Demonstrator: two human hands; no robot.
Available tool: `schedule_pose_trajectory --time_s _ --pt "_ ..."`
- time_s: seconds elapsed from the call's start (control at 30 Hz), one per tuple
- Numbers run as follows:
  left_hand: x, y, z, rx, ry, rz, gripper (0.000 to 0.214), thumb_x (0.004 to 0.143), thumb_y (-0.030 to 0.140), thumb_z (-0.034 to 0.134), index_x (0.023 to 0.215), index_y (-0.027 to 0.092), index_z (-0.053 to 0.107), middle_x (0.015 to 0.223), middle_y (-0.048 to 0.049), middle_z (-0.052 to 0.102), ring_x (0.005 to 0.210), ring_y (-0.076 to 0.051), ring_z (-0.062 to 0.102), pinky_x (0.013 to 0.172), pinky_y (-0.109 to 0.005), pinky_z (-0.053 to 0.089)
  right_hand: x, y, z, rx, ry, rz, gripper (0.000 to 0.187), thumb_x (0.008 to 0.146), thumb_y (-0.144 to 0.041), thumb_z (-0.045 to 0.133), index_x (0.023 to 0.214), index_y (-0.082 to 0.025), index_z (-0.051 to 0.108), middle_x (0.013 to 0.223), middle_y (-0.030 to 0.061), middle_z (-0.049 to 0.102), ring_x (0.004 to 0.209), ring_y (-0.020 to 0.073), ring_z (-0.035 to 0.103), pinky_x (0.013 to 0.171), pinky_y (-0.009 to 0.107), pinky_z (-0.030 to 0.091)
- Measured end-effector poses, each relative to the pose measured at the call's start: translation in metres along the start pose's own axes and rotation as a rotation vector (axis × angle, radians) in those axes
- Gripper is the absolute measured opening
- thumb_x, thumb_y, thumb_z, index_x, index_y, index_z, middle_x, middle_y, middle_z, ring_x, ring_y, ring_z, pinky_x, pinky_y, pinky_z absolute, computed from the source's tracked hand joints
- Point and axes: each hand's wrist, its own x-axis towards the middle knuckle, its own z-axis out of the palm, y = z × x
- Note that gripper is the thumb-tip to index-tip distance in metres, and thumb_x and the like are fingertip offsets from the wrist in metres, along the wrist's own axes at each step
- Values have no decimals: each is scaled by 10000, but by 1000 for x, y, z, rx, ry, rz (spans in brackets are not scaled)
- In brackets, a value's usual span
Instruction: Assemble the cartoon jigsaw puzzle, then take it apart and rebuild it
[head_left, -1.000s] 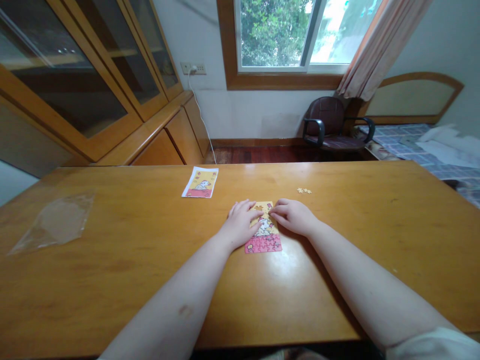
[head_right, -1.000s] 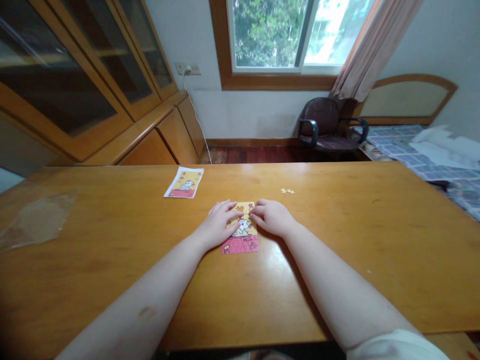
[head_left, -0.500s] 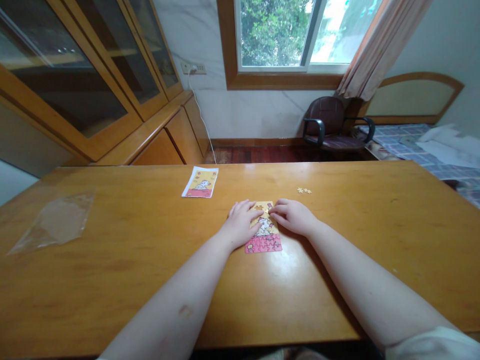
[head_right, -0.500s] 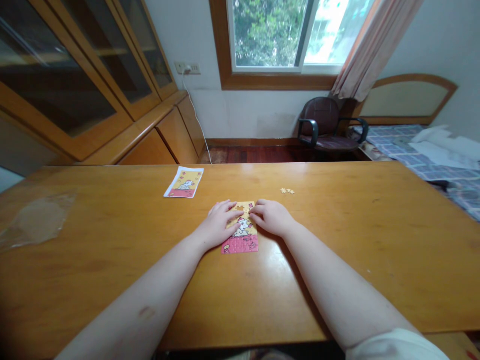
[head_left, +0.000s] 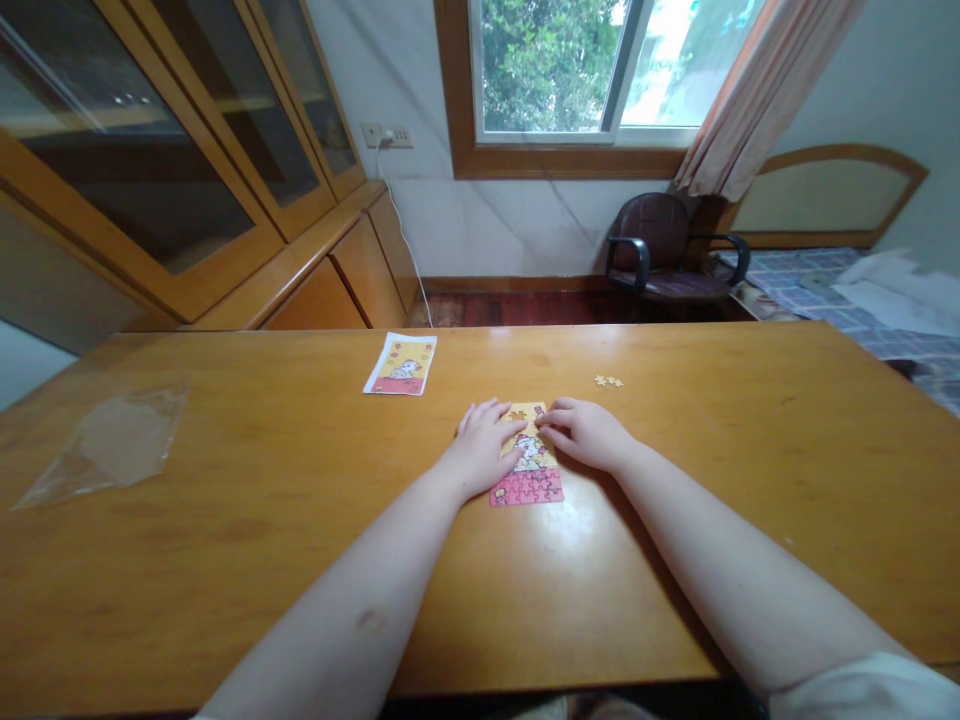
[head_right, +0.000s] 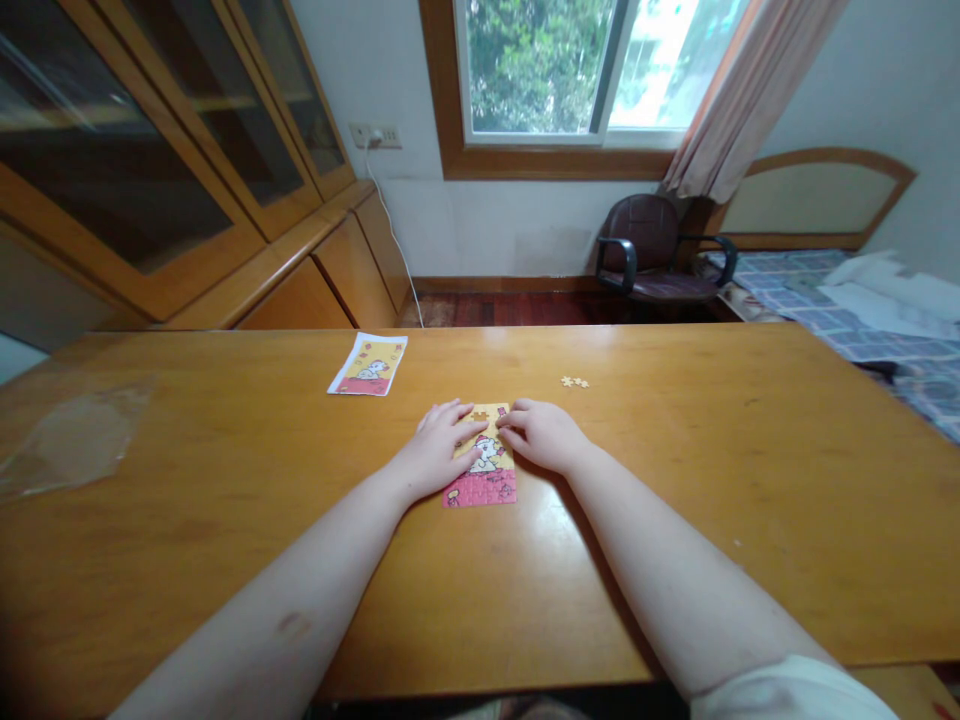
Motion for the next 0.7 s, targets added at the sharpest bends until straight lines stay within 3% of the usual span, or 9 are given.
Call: schedule_pose_trajectory --time_s 0.37,0.53,0.7 --pt "0 -3 2 -11 -8 5 458 830 427 552 1273 314 562 1460 -67 394 1379 -305 267 1136 -556 160 0 2 2 8 -10 5 270 905 -337 494 1012 -224 715 949 54 662 821 146 626 755 244 454" --pt "0 -2 2 -13 3 11 469 829 416 559 1289 324 542 1472 -69 376 1382 -304 266 1131 -564 165 -1 4 0 -25 61 54 271 902 -281 474 1033 -198 696 924 57 662 818 153 622 749 249 453" --pt "-1 0 0 4 -21 -4 470 826 419 562 1284 315 551 1483 -75 360 1387 -313 255 1136 -557 153 0 4 -1 -59 29 40 249 861 -223 495 989 -207 708 933 53 663 829 157 621 752 246 446"
